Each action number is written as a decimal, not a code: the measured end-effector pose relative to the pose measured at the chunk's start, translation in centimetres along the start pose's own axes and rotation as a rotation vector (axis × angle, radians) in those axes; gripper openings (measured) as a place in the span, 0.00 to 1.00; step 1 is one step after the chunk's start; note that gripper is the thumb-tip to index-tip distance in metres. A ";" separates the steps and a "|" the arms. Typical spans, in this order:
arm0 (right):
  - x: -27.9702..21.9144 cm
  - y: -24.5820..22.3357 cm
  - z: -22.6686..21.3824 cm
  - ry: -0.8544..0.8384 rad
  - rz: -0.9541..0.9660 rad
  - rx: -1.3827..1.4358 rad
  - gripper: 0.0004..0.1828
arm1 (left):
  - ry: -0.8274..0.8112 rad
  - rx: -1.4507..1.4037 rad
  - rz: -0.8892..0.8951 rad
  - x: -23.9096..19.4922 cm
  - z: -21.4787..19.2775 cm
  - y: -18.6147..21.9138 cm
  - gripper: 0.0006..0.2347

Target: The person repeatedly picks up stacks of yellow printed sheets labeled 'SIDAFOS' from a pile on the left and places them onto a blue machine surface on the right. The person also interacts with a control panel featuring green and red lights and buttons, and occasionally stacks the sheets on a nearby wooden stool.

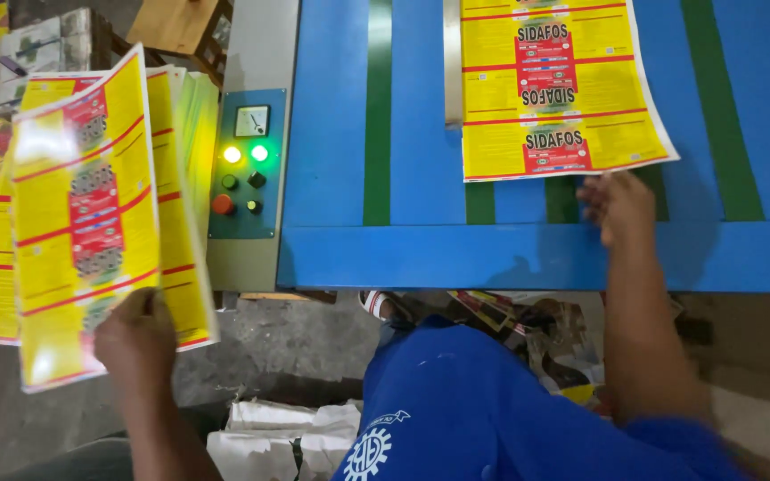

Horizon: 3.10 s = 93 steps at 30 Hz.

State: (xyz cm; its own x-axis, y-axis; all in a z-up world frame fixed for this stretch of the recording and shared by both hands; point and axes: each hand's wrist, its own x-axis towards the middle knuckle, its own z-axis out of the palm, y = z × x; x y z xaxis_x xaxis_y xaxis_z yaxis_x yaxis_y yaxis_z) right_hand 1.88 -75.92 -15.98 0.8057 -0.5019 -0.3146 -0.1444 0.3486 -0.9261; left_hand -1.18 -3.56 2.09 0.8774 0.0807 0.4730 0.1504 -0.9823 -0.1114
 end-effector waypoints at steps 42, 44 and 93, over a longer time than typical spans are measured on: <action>-18.8 3.8 -11.8 0.109 -0.190 0.050 0.07 | 0.073 -0.338 0.178 -5.3 0.8 8.9 0.04; -18.4 4.1 -10.5 0.198 -0.084 0.009 0.08 | 0.125 -0.398 0.080 -4.4 -1.6 10.5 0.04; -19.8 5.0 -7.2 0.000 -0.377 -0.068 0.21 | -0.134 0.217 -0.215 -0.7 6.4 -1.1 0.46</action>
State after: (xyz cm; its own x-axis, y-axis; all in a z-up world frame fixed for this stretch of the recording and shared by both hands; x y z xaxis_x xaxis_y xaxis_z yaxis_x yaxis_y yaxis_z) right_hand -18.92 -69.95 -15.86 0.8093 -0.5852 0.0510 0.1242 0.0856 -0.9886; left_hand 0.92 -1.44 -3.73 0.8649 0.3179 0.3885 0.4195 -0.8828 -0.2114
